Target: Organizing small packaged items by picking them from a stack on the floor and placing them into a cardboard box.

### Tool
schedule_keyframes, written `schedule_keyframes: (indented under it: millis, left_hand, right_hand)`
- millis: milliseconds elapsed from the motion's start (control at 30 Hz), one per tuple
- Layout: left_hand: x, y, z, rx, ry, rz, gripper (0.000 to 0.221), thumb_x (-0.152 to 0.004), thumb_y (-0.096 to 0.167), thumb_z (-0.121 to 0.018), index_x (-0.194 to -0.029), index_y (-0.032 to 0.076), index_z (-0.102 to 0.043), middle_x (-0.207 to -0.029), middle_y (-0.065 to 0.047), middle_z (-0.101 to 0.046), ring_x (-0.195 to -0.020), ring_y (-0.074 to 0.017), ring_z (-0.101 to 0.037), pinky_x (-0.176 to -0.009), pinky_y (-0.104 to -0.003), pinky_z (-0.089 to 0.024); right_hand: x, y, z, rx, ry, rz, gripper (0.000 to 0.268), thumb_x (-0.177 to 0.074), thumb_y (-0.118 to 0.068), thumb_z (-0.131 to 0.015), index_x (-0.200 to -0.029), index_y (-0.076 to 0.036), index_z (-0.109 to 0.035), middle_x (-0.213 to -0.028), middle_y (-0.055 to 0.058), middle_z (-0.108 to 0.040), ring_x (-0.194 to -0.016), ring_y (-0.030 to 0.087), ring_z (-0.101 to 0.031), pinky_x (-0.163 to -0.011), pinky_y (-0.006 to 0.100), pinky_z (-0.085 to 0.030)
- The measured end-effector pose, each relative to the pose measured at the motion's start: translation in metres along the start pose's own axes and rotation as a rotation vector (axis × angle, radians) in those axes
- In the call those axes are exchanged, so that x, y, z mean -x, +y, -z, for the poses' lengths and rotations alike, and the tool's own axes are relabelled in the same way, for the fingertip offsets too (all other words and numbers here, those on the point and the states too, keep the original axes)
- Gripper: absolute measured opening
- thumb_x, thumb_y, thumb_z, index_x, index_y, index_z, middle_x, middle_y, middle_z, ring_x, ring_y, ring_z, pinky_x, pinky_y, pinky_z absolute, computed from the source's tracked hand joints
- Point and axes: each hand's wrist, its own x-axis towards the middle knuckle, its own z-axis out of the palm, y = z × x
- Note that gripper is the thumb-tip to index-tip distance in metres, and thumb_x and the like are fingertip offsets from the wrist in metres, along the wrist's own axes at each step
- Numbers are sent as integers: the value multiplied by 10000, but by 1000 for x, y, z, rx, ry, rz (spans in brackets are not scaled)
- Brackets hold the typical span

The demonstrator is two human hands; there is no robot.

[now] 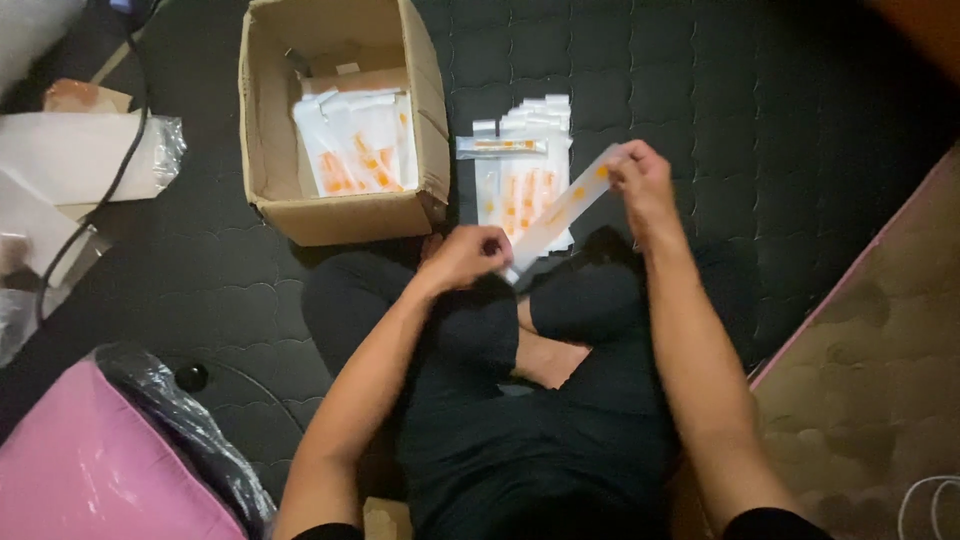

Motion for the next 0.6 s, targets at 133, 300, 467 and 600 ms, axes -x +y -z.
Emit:
schedule_keyframes:
  millis: [133,300,467,600]
  left_hand:
    - [-7,12,-3,-127,-148,-42,189,-835,233,-721,-955,87,-735,-901,-230,-753,-921,-470,-718,-821,-529,-554]
    - [-30,48,16,263,327,-66,322,-904,297,-796,-1183,141,-755,-1017,-121,-759,-948,-255,-744,-797,-373,-608]
    - [-68,55,15,612,307,-130,196,-891,199,-805,-1036,73,-773,-854,-108,-758,-714,-155,-725,-636,-266,-621]
    - [-80,67,12,607,302,-150,90,-883,90,-759,-919,8,-764,-744,-141,-731,-645,-166,-709,-577,-261,-612]
  right_hand:
    - [7,-11,-47,27,2,117,74,-959,-111,-698,-970,-60,-647,-673,24,-541,-601,102,-554,-553,220,-443]
    - [23,-14,-66,42,-145,119,141,-942,-100,-778,-1038,-13,-721,-733,67,-648,-644,97,-651,-572,204,-523]
    - [24,0,-66,53,-206,110,159,-930,-83,-788,-1056,-4,-731,-747,86,-649,-636,120,-674,-564,231,-558]
    - [25,2,-66,29,-168,86,137,-943,-96,-763,-1026,8,-730,-716,51,-637,-650,100,-669,-584,238,-572]
